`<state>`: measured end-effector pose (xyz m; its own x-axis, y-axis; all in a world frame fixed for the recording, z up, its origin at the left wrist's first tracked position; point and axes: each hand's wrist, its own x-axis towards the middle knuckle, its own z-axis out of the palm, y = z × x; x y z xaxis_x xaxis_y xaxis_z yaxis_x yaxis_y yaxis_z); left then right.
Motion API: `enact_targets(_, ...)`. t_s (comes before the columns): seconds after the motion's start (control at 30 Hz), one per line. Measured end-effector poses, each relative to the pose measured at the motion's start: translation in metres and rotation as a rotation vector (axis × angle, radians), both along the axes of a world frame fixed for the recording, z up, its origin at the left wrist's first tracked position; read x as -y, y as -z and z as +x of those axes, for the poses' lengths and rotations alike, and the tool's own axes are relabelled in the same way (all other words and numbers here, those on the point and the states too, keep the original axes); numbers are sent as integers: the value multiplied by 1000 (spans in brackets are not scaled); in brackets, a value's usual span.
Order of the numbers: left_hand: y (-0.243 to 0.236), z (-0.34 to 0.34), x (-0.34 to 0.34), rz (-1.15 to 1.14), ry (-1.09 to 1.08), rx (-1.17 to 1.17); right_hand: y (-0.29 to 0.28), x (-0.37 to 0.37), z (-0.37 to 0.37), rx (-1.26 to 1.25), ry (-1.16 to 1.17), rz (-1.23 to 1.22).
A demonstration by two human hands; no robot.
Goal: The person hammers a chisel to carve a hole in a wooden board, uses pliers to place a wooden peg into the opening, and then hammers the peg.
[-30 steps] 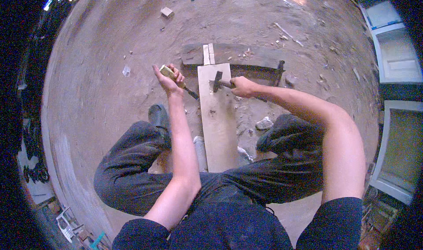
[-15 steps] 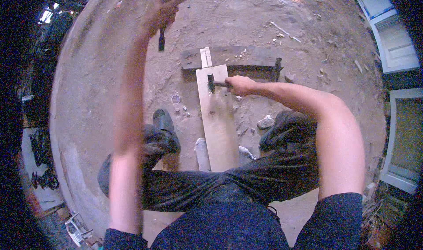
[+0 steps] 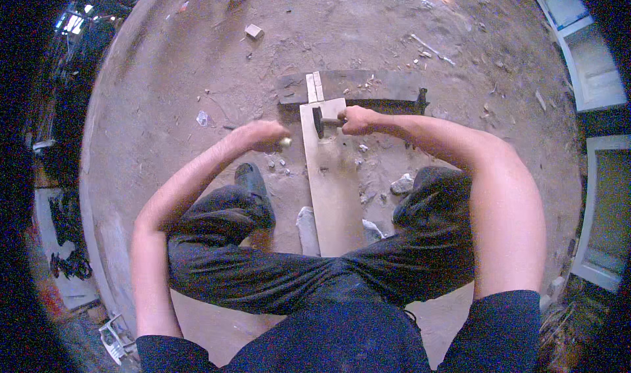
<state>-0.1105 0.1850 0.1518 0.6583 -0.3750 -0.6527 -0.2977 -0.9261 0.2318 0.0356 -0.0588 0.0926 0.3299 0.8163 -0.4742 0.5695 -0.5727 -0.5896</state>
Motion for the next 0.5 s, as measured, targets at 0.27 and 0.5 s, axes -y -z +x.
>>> enact_targets(0.27,36,-18,-18,109,47,17,4,9,-4,-20,-16,128)
enact_targets(0.5,35,2,8,47,180,31,13,16,24,-30,-117,51)
